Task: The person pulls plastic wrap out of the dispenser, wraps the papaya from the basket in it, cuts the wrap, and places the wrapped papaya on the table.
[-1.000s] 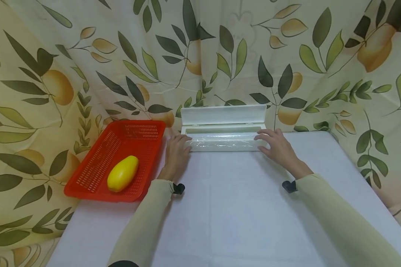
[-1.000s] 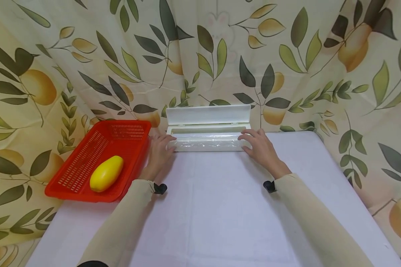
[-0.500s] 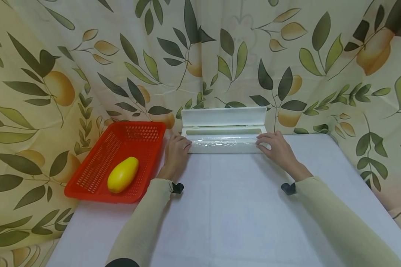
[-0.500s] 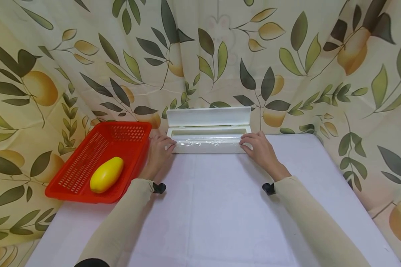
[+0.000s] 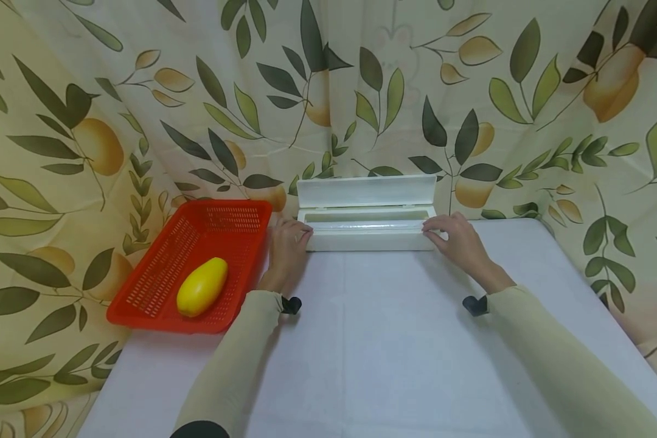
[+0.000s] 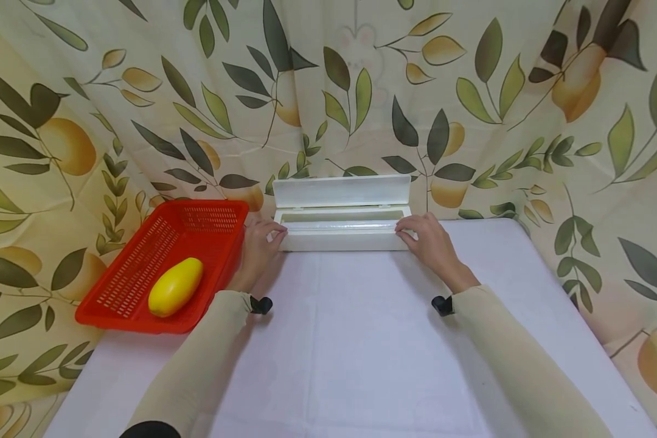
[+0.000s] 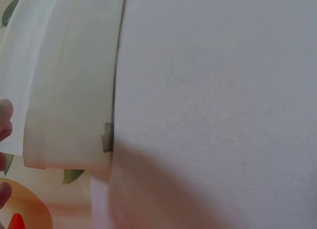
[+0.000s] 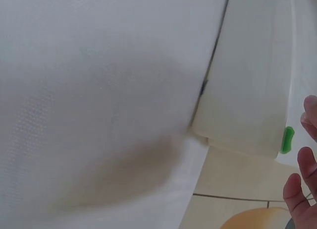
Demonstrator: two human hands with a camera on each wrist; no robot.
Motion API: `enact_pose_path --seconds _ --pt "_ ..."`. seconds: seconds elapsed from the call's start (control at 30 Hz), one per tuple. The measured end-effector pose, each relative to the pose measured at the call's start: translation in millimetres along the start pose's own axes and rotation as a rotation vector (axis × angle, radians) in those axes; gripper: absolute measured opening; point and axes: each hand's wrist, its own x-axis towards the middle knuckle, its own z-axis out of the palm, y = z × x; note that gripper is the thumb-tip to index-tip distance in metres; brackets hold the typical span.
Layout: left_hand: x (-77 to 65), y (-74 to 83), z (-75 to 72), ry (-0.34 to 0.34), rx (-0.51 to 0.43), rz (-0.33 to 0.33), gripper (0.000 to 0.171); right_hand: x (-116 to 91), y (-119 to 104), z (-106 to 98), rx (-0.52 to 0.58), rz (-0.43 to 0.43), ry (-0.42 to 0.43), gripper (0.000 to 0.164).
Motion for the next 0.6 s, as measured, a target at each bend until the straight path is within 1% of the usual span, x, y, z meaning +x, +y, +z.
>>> enact_pose_path --seconds 0.13,0.23,0.33,0.43,0.5,0.6 --pt "4.4 1.6 -1.7 0.032 -0.029 0.012 0.013 4 -1 -3 0.008 0.012 0.007 0.018" --pt "8.6 3.1 -3.4 0.045 -0.022 0.012 0.015 8 -1 -5 0.014 0.037 0.001 0.015" --pt "13.7 4.2 -4.3 0.042 -0.037 -0.002 0.016 12 -2 -7 0.027 0.058 -0.003 0.013" --pt "18.3 5.2 -5.0 0.038 -0.080 -0.020 0.016 17 -3 -9 0.043 0.057 0.002 0.012" --pt "21.2 5.3 -5.2 0.046 -0.101 -0.020 0.015 21 -2 -11 0.044 0.060 -0.002 0.011" --pt "24.4 7.1 -7.5 0.042 -0.103 -0.045 0.016 26 -1 -13 0.043 0.068 -0.004 0.010"
